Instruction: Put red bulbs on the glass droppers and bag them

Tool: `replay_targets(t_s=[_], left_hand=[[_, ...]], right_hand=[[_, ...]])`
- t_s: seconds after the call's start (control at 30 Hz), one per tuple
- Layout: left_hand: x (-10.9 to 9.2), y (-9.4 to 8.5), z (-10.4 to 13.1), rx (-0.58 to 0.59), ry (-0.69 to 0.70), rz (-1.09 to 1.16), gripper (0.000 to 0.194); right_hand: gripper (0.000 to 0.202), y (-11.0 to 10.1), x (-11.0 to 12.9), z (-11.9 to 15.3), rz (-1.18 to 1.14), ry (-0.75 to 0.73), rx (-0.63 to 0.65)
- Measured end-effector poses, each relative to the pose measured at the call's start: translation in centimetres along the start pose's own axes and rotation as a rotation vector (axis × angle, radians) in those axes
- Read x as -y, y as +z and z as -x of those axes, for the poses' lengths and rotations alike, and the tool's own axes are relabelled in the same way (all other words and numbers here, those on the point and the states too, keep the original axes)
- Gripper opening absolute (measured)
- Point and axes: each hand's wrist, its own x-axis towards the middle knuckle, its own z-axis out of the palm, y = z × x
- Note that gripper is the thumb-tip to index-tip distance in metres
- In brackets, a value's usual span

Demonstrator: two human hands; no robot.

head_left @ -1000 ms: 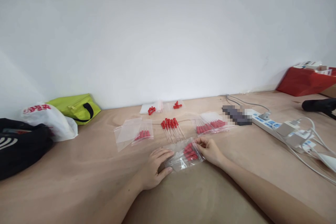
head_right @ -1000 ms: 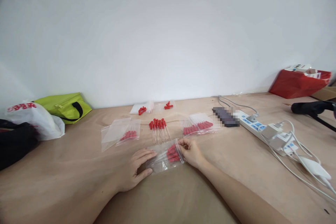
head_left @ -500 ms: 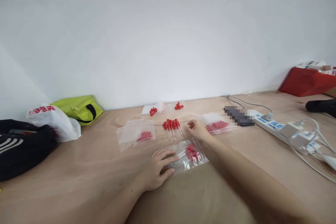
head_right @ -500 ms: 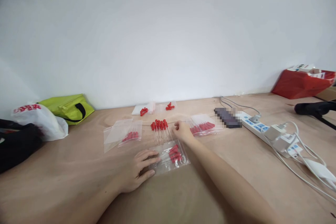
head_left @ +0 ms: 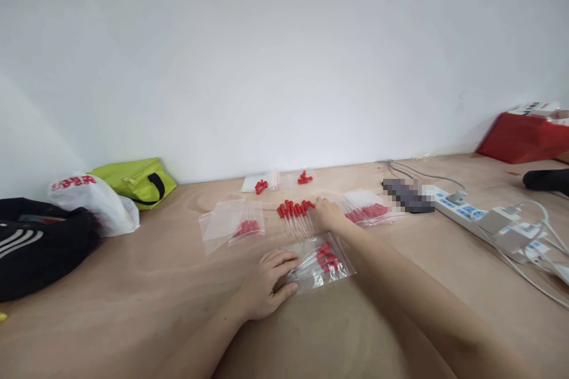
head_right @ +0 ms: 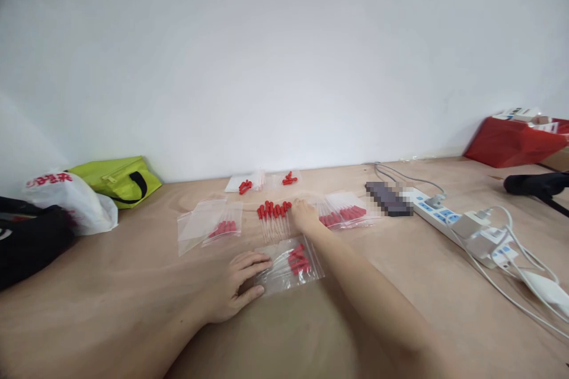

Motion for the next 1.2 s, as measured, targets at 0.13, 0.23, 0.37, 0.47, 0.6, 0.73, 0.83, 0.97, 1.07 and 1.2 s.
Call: replay_targets(t_s=[0.13, 0.23, 0.37, 0.47, 0.6, 0.73, 0.83, 0.97, 1.07, 1.2], left_hand=[[-0.1, -0.1, 0.0, 0.003, -0.012, 0.0, 0.038], [-0.3, -0.3, 0.0, 0.001, -0.023, -0.003, 0.038], [-0.5, -0.6, 0.0, 0.003, -0.024, -0.007, 0.038], [-0.6, -0.7, 0.0, 0.004, -0.027, -0.015, 0.037], [-0.6, -0.6, -0.1, -0.008, -0.026, -0.008, 0.036], [-0.6, -0.5, -0.1, -0.015, -0.021, 0.009, 0.035], [-0.6, -0.5, -0.1, -0.014, -0.024, 0.013, 0.035], [-0.5, -0.4, 0.0, -0.029, -0.023, 0.015, 0.034], [-0.4, -0.3, 0.0, -0.024, -0.02, 0.008, 0.034], [-0.4, -0.3, 0.0, -0.014, -0.018, -0.009, 0.035]], right_hand=[[0.024, -0.9, -1.8, 1.1, 0.007, -0.019, -0.063], [0.031, -1.0, -3.5, 2.7, -0.017, -0.054, -0.104], [0.045, 0.8, -5.9, 5.1, -0.463, -0.15, -0.276], [0.059, 2.6, -7.0, 6.4, -0.917, -0.076, -0.476], [0.071, 3.6, -6.6, 7.3, -1.205, -0.001, -0.527], [0.073, 3.6, -5.4, 7.5, -1.28, 0.025, -0.51], [0.068, 3.8, -4.9, 7.6, -1.326, 0.036, -0.495], [0.057, 4.1, -5.0, 7.6, -1.369, 0.038, -0.486], [0.052, 4.3, -5.4, 7.9, -1.367, 0.021, -0.445], [0.05, 4.3, -5.8, 8.6, -1.379, 0.026, -0.446]])
